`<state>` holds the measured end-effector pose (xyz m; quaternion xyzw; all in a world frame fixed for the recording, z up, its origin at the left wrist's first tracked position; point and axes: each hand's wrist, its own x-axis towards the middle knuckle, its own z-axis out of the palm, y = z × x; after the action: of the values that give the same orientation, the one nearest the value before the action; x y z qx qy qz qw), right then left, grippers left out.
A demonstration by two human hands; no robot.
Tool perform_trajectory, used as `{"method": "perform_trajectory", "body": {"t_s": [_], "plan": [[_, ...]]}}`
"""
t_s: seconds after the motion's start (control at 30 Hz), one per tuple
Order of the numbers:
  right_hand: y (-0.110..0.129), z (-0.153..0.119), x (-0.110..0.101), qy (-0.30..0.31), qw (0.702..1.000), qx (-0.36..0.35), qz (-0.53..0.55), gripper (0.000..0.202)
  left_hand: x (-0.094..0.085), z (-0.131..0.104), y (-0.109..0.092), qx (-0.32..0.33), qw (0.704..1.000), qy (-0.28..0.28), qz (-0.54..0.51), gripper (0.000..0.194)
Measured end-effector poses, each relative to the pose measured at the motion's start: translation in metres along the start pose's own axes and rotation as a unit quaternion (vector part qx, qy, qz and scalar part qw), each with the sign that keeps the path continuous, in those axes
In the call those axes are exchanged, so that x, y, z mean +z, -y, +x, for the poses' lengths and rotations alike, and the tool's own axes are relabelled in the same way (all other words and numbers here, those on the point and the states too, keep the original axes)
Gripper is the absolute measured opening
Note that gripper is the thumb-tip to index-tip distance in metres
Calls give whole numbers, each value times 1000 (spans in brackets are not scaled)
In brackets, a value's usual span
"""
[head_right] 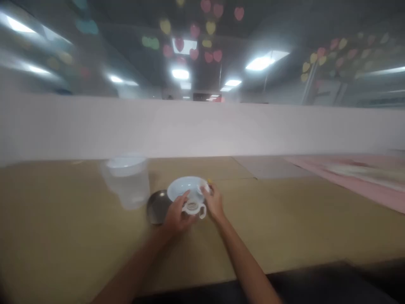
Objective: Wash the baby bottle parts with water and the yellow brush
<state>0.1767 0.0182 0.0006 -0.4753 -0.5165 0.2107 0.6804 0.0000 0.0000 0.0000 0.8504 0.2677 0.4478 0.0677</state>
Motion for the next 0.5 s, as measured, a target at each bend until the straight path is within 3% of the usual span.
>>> {"method": "perform_trajectory", "body": {"t_s": [0.13, 0.5], "plan": [[2, 2, -3, -60, 998, 12, -12, 33, 0, 0, 0, -1, 1000, 0, 1, 73], [-2, 2, 1, -29, 999, -4, 14, 37, 1, -1, 1, -4, 1000, 7, 3, 74]]}}
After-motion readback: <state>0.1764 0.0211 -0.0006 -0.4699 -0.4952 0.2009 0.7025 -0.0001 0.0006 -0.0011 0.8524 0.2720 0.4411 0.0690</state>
